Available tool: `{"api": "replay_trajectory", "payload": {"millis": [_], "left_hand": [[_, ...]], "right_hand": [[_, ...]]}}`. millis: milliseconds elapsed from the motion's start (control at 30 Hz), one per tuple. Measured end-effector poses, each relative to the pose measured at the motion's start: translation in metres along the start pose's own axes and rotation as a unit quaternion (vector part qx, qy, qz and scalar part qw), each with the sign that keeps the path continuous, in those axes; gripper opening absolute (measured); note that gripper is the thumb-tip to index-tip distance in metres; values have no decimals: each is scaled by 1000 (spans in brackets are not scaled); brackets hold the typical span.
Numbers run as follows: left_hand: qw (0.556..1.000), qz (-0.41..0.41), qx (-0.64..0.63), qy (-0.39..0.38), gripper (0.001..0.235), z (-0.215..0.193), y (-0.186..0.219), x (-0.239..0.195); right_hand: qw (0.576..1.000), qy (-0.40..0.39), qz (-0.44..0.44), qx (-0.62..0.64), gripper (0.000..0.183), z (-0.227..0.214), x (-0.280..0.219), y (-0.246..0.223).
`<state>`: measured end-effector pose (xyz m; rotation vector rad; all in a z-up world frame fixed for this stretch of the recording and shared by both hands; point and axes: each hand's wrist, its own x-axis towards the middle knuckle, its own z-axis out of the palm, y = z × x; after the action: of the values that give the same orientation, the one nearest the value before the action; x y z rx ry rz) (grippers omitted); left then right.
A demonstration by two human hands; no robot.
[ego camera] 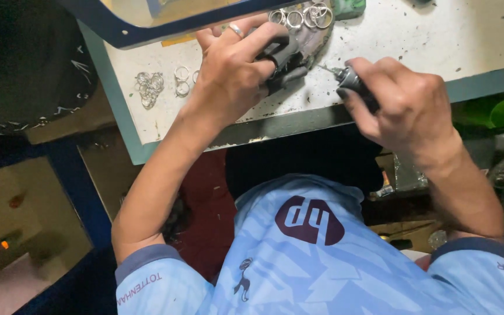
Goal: The person uses a rotary polishing tool to smooth and polish small metal rings held in a cylindrical holder. They repeatedly rotate the rings and apply the tool to different surfaces, then switch to a different tool to continue finishing the rings.
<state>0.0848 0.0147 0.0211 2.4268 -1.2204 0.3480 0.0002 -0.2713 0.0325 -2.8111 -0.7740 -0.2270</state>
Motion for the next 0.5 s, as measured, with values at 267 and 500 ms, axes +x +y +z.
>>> {"api": "replay_trajectory", "payload": {"millis": [267,500], "left_hand": [[1000,21,-6,-15,35,-1,-7,0],[999,31,-7,-43,30,0,-11,0]], "right_hand": [[990,-31,-32,-137,33,13,24,-12],[990,-53,-24,-128,34,11,26,-12]]}}
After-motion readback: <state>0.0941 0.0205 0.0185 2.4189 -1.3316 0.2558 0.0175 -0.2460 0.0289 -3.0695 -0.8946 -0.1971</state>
